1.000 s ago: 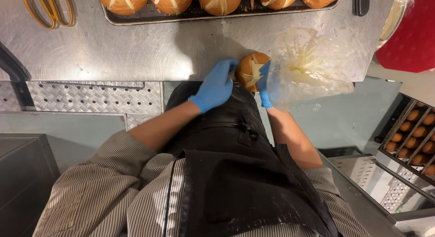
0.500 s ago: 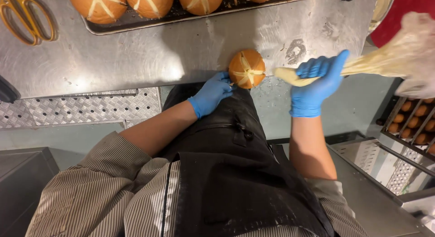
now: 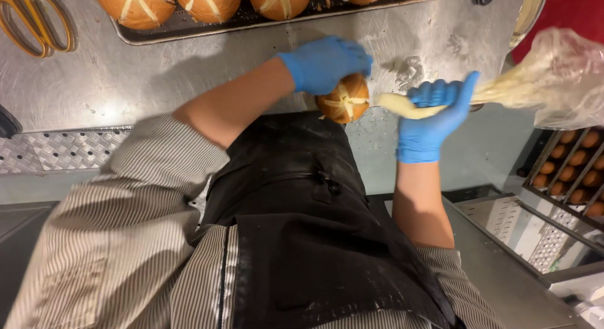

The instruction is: Filling sliced bread buns with cream using a piping bag.

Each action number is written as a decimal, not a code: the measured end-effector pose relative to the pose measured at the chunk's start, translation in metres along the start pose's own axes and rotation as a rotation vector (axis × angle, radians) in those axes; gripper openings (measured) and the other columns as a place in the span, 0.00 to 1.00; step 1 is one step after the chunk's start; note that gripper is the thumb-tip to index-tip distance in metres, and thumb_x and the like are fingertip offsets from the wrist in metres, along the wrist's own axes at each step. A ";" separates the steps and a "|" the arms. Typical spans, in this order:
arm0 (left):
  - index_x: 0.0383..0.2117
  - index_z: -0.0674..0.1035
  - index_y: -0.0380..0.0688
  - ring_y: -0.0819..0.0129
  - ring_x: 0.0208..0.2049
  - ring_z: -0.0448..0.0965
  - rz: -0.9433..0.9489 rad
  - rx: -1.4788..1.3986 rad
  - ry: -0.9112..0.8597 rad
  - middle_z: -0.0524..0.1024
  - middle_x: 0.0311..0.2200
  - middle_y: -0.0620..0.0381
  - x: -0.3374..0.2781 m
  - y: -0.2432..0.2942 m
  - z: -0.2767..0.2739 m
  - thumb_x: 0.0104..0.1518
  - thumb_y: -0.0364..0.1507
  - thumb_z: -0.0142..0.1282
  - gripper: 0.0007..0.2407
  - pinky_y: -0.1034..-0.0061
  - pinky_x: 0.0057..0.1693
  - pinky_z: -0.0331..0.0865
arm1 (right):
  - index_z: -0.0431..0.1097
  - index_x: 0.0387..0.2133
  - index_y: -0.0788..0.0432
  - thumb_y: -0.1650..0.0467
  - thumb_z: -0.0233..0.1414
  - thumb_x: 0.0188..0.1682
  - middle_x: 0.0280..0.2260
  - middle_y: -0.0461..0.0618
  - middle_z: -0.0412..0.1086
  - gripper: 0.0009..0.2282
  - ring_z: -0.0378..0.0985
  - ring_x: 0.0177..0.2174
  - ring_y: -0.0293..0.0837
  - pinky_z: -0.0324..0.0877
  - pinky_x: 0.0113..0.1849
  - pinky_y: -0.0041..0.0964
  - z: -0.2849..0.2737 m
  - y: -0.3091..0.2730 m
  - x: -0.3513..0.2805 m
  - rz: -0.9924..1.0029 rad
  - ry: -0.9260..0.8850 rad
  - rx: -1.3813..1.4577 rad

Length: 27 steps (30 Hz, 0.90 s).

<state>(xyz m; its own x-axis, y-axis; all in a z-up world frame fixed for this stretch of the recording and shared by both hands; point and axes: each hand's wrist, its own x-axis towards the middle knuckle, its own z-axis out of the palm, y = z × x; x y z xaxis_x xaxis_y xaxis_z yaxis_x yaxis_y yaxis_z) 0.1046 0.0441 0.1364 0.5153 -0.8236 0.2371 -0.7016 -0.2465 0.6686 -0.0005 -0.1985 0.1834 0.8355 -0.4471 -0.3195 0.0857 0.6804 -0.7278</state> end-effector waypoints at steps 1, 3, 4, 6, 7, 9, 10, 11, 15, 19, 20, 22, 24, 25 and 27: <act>0.50 0.76 0.46 0.47 0.56 0.70 -0.006 0.004 0.008 0.71 0.58 0.45 0.002 0.003 -0.006 0.36 0.16 0.52 0.28 0.58 0.58 0.62 | 0.53 0.14 0.49 0.62 0.55 0.58 0.13 0.42 0.51 0.23 0.55 0.15 0.40 0.57 0.23 0.40 -0.008 -0.010 0.004 0.005 -0.009 -0.002; 0.49 0.78 0.54 0.57 0.55 0.74 -0.092 0.077 -0.492 0.77 0.51 0.56 0.002 0.007 -0.022 0.53 0.23 0.56 0.16 0.63 0.64 0.63 | 0.57 0.14 0.54 0.59 0.55 0.57 0.19 0.48 0.60 0.23 0.66 0.24 0.44 0.64 0.32 0.39 -0.022 -0.024 0.015 0.030 -0.031 0.158; 0.49 0.78 0.54 0.57 0.55 0.74 -0.101 0.085 -0.489 0.77 0.51 0.56 -0.008 0.004 -0.021 0.53 0.23 0.56 0.16 0.63 0.64 0.63 | 0.57 0.14 0.54 0.59 0.55 0.57 0.19 0.48 0.60 0.23 0.66 0.24 0.44 0.64 0.32 0.39 -0.015 -0.027 0.013 0.037 -0.039 0.163; 0.51 0.77 0.53 0.55 0.50 0.74 -0.117 0.055 -0.456 0.77 0.47 0.55 -0.026 0.000 -0.015 0.49 0.24 0.59 0.20 0.61 0.61 0.62 | 0.67 0.22 0.57 0.57 0.53 0.55 0.25 0.48 0.70 0.18 0.73 0.30 0.41 0.74 0.52 0.45 -0.003 -0.036 0.008 0.242 0.081 0.434; 0.51 0.77 0.53 0.55 0.50 0.74 -0.123 0.057 -0.453 0.77 0.47 0.55 -0.040 -0.001 -0.016 0.49 0.24 0.59 0.20 0.61 0.61 0.62 | 0.67 0.22 0.57 0.57 0.53 0.55 0.25 0.48 0.70 0.18 0.73 0.30 0.41 0.74 0.52 0.45 -0.001 -0.030 0.007 0.248 0.077 0.433; 0.48 0.77 0.50 0.57 0.52 0.74 -0.093 0.051 -0.225 0.78 0.47 0.57 -0.063 0.001 -0.015 0.49 0.23 0.58 0.18 0.61 0.65 0.61 | 0.75 0.31 0.60 0.58 0.55 0.49 0.33 0.49 0.76 0.16 0.80 0.41 0.46 0.73 0.51 0.41 0.002 -0.025 0.004 0.193 -0.060 0.079; 0.48 0.77 0.50 0.57 0.52 0.74 -0.096 0.052 -0.218 0.78 0.47 0.57 -0.074 0.009 -0.016 0.49 0.23 0.58 0.18 0.61 0.65 0.61 | 0.75 0.31 0.60 0.58 0.55 0.49 0.33 0.49 0.76 0.16 0.80 0.41 0.46 0.73 0.51 0.41 -0.013 -0.022 0.006 0.195 -0.066 0.075; 0.50 0.77 0.49 0.54 0.52 0.73 -0.151 0.077 -0.124 0.77 0.47 0.54 -0.085 0.017 -0.018 0.46 0.22 0.56 0.21 0.59 0.65 0.60 | 0.73 0.32 0.58 0.60 0.53 0.57 0.37 0.50 0.76 0.14 0.79 0.41 0.45 0.71 0.50 0.39 -0.027 -0.019 0.008 0.220 -0.041 0.172; 0.55 0.75 0.43 0.48 0.53 0.71 -0.315 0.010 0.053 0.74 0.50 0.49 -0.118 0.045 -0.006 0.45 0.21 0.52 0.25 0.55 0.63 0.59 | 0.71 0.35 0.54 0.61 0.49 0.59 0.34 0.46 0.74 0.11 0.78 0.37 0.45 0.69 0.53 0.53 0.021 -0.007 -0.011 0.261 -0.045 0.244; 0.52 0.75 0.45 0.49 0.58 0.70 -0.330 0.047 0.186 0.74 0.55 0.50 -0.123 0.048 0.014 0.48 0.20 0.51 0.21 0.58 0.64 0.60 | 0.69 0.29 0.54 0.58 0.49 0.57 0.25 0.46 0.69 0.14 0.74 0.31 0.45 0.70 0.59 0.67 0.039 0.015 -0.019 0.261 -0.123 0.103; 0.53 0.74 0.45 0.49 0.58 0.70 -0.346 0.034 0.176 0.74 0.55 0.50 -0.122 0.047 0.015 0.49 0.20 0.51 0.21 0.58 0.65 0.61 | 0.65 0.27 0.54 0.57 0.48 0.57 0.22 0.46 0.65 0.16 0.71 0.27 0.45 0.72 0.52 0.62 0.041 0.023 -0.020 0.233 -0.150 0.024; 0.54 0.74 0.44 0.49 0.58 0.71 -0.361 0.020 0.168 0.74 0.55 0.50 -0.118 0.045 0.017 0.51 0.21 0.51 0.21 0.57 0.66 0.61 | 0.61 0.24 0.54 0.55 0.47 0.57 0.19 0.46 0.62 0.19 0.68 0.22 0.45 0.74 0.45 0.58 0.050 0.040 -0.027 0.204 -0.179 -0.056; 0.58 0.72 0.43 0.48 0.56 0.71 -0.442 0.017 0.125 0.73 0.54 0.49 -0.116 0.047 0.017 0.51 0.22 0.51 0.24 0.56 0.65 0.60 | 0.56 0.25 0.54 0.57 0.46 0.62 0.17 0.45 0.55 0.19 0.63 0.16 0.44 0.69 0.28 0.47 0.061 0.059 -0.042 0.008 -0.280 -0.304; 0.58 0.72 0.43 0.48 0.56 0.71 -0.447 0.016 0.126 0.73 0.54 0.49 -0.117 0.047 0.018 0.51 0.22 0.51 0.24 0.56 0.65 0.60 | 0.56 0.25 0.54 0.57 0.46 0.62 0.17 0.45 0.55 0.19 0.63 0.16 0.44 0.69 0.28 0.47 0.062 0.066 -0.045 0.013 -0.281 -0.305; 0.62 0.69 0.39 0.46 0.58 0.70 -0.390 -0.038 0.154 0.72 0.57 0.46 -0.118 0.046 0.020 0.52 0.21 0.50 0.25 0.57 0.66 0.60 | 0.56 0.30 0.60 0.58 0.43 0.65 0.20 0.50 0.58 0.19 0.64 0.19 0.44 0.71 0.30 0.44 0.065 0.080 -0.052 -0.243 -0.504 -0.617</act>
<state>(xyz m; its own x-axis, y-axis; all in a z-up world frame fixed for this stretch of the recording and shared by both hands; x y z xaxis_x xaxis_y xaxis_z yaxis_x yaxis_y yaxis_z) 0.0017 0.1194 0.1247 0.8082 -0.5856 0.0619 -0.4225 -0.5035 0.7536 -0.0017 -0.0831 0.1813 0.9875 -0.1271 0.0929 0.1050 0.0921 -0.9902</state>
